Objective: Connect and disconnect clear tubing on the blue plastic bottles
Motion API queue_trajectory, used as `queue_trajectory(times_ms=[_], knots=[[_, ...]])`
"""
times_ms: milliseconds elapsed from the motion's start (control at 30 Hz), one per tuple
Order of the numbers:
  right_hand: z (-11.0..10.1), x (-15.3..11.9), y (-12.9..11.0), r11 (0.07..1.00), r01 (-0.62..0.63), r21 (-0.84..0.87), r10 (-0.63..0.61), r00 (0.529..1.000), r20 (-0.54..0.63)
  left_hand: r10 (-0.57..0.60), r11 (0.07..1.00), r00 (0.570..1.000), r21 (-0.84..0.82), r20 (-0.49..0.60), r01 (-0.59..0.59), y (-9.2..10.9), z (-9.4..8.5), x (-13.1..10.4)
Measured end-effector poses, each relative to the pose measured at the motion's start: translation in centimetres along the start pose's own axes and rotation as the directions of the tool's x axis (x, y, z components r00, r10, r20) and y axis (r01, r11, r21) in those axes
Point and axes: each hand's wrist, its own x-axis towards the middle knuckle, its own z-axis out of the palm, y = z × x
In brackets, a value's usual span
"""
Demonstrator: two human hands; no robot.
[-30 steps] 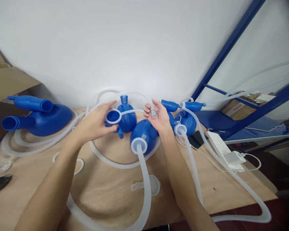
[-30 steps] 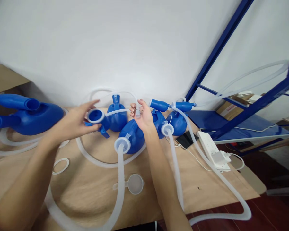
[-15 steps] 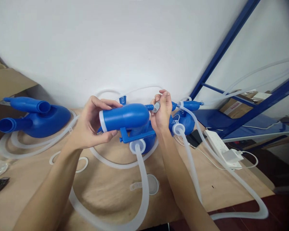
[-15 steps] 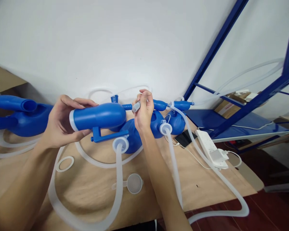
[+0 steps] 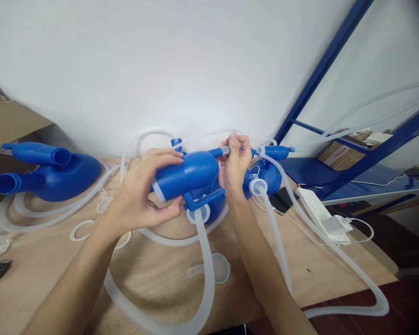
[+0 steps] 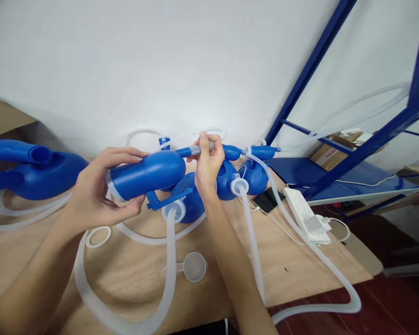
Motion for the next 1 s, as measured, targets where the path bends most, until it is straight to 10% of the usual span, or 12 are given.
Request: queue_trajectory(times_ms=[167, 433, 600, 733, 1000], knots=[[-0.9, 0.0, 0.1, 0.994, 0.023, -0.109, -0.014, 0.997, 0.077, 0.055, 0.99, 0.972, 0.113, 0.228, -0.082, 0.2, 0.0, -0.1], [0.0, -1.4, -0.6, 0.988, 0.035, -0.15, -0.015, 0.991, 0.131, -0.093, 0.971, 0.988, -0.21, 0.123, 0.118, -1.2, -0.6, -0.4], [0.7, -2.5, -1.1, 0.977, 0.069, -0.2, -0.035, 0.985, 0.167, -0.346, 0.552, 0.899, -0.717, 0.267, 0.426, -2.5, -1.5, -0.2], [0.4, -2.9, -1.4, 0.934, 0.209, -0.289, -0.129, 0.954, 0.27, -0.385, 0.191, 0.802, -0.811, 0.457, 0.554, -2.5, -2.4, 0.4], [-0.8, -2.1, -2.4, 0.864, 0.379, -0.332, -0.184, 0.851, 0.492, -0.304, 0.182, 0.793, -0.785, 0.528, 0.593, -2.8, -2.7, 0.9]])
